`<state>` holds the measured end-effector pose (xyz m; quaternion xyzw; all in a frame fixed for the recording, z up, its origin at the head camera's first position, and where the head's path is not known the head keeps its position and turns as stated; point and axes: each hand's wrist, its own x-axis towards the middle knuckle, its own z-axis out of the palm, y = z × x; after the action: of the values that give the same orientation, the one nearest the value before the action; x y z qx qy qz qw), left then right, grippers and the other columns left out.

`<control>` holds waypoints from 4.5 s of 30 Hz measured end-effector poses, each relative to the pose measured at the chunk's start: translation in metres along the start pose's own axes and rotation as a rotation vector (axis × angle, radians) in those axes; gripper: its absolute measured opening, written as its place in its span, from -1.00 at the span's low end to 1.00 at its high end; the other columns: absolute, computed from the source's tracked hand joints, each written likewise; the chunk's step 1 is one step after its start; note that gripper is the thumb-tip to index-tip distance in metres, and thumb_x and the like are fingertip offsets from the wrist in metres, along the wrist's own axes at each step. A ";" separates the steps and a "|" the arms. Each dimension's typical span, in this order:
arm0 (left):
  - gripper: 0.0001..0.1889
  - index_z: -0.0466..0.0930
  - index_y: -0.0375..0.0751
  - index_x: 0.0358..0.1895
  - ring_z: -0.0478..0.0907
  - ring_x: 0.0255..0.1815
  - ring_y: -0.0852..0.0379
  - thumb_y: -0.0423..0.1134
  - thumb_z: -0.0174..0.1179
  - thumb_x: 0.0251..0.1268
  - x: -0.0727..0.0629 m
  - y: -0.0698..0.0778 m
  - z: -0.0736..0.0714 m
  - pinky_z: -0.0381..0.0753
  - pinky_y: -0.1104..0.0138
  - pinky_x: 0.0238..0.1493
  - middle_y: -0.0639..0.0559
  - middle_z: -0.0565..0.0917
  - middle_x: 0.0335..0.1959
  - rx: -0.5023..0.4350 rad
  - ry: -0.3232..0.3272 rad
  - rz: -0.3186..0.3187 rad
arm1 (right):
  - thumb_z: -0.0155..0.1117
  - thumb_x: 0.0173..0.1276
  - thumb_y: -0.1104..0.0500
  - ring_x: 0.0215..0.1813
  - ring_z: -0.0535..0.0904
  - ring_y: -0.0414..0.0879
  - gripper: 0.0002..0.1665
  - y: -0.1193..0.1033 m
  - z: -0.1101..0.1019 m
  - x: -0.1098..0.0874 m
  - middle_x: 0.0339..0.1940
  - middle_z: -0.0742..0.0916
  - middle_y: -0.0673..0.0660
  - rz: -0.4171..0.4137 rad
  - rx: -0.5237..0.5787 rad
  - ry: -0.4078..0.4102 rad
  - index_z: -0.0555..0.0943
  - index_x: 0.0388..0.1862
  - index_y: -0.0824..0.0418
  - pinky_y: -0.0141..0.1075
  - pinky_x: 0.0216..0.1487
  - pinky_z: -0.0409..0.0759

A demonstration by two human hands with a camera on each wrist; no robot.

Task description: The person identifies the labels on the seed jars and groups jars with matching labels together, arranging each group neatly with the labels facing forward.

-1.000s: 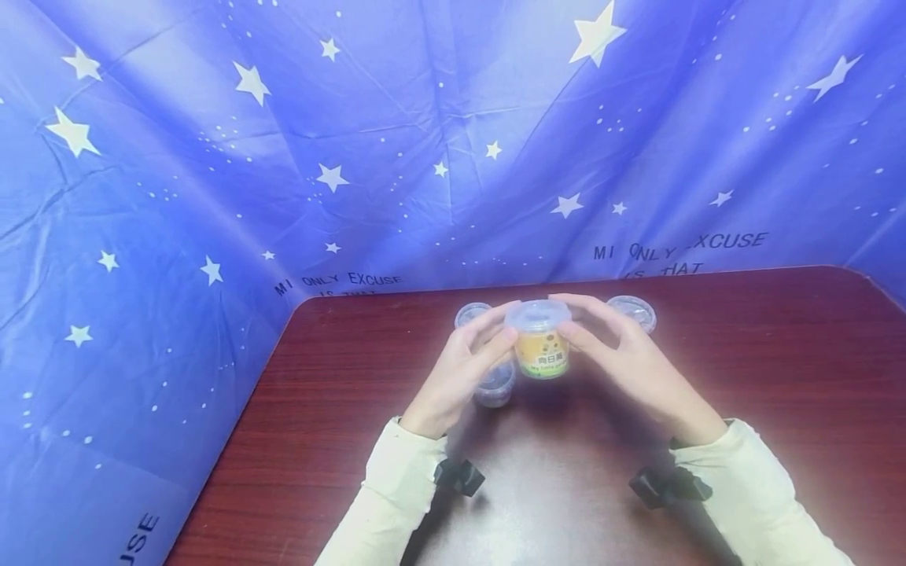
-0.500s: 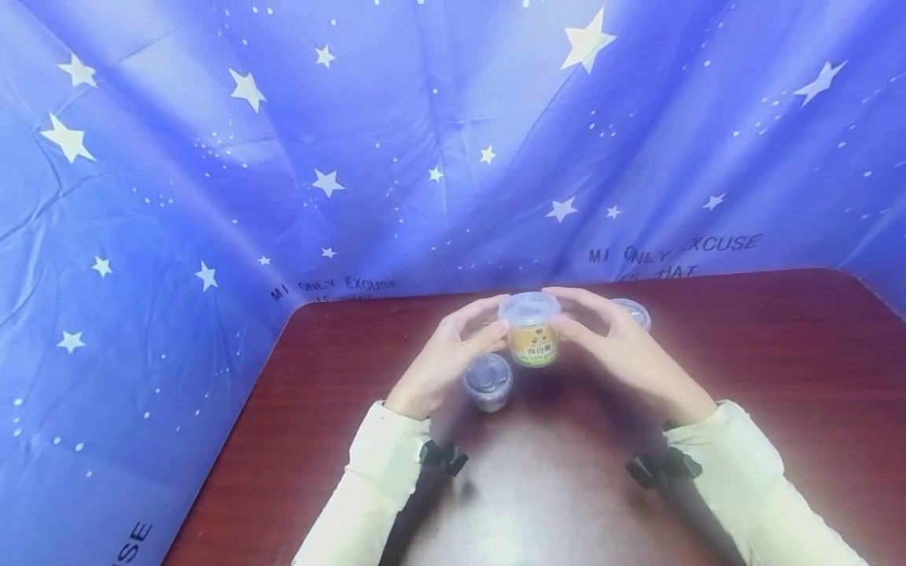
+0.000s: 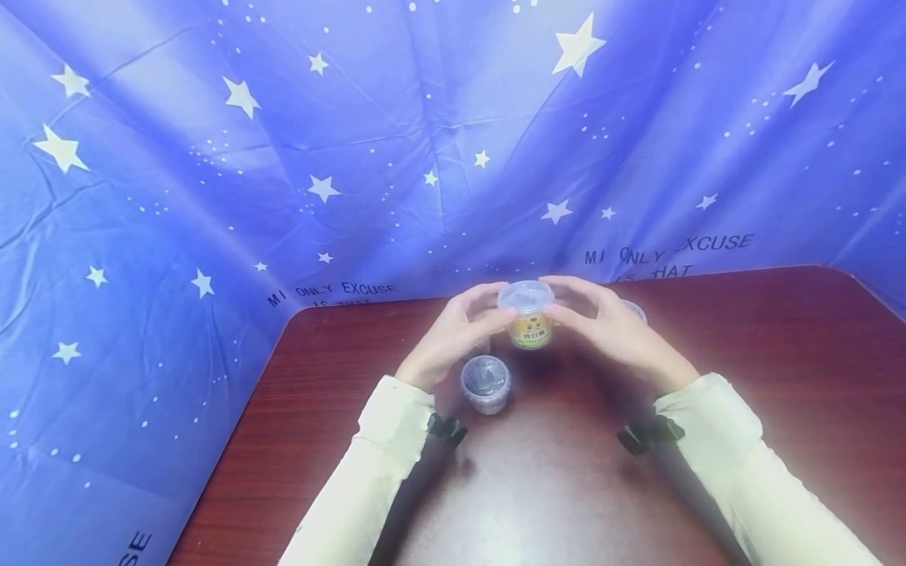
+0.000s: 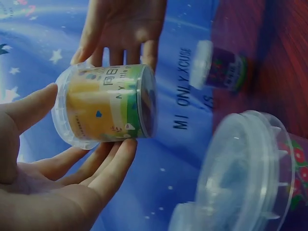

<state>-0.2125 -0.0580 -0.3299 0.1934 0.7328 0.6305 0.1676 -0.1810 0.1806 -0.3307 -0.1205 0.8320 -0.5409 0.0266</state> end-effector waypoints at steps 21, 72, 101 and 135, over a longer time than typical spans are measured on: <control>-0.39 0.37 -0.30 0.37 0.54 0.28 -0.08 -0.26 0.33 0.29 0.035 -0.021 0.021 0.58 0.22 0.25 -0.20 0.56 0.28 0.257 0.098 -0.070 | 0.30 0.41 -0.01 0.40 0.44 0.20 -0.26 0.042 0.000 0.025 0.41 0.50 0.27 0.034 -0.013 -0.068 0.33 0.47 0.19 0.10 0.44 0.34; -0.32 0.20 -0.32 0.47 0.32 0.46 -0.09 -0.08 0.19 0.41 0.041 -0.011 0.039 0.30 0.13 0.48 -0.24 0.38 0.43 0.489 0.170 -0.060 | 0.18 0.49 0.17 0.38 0.37 0.36 -0.32 0.037 0.007 0.020 0.42 0.39 0.46 -0.066 -0.185 -0.008 0.24 0.45 0.45 0.19 0.40 0.33; -0.48 0.40 -0.22 0.35 0.52 0.29 -0.07 -0.25 0.26 0.35 0.052 -0.012 0.112 0.52 0.36 0.27 -0.18 0.54 0.29 0.275 0.170 -0.009 | 0.23 0.44 0.25 0.30 0.40 0.38 -0.45 0.064 -0.048 -0.021 0.27 0.54 0.45 -0.120 -0.283 0.237 0.41 0.36 0.38 0.25 0.28 0.33; -0.55 0.48 -0.19 0.20 0.62 0.09 0.11 -0.38 0.32 0.24 0.077 -0.043 0.151 0.60 0.43 0.09 -0.04 0.67 0.05 0.137 0.335 -0.115 | 0.22 0.48 0.05 0.30 0.44 0.40 -0.26 0.095 -0.062 -0.028 0.36 0.45 0.49 0.050 -0.218 0.127 0.25 0.45 0.41 -0.20 0.27 0.53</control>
<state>-0.2089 0.1041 -0.3951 0.0545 0.8016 0.5918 0.0652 -0.1812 0.2787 -0.3932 -0.0674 0.8885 -0.4531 -0.0260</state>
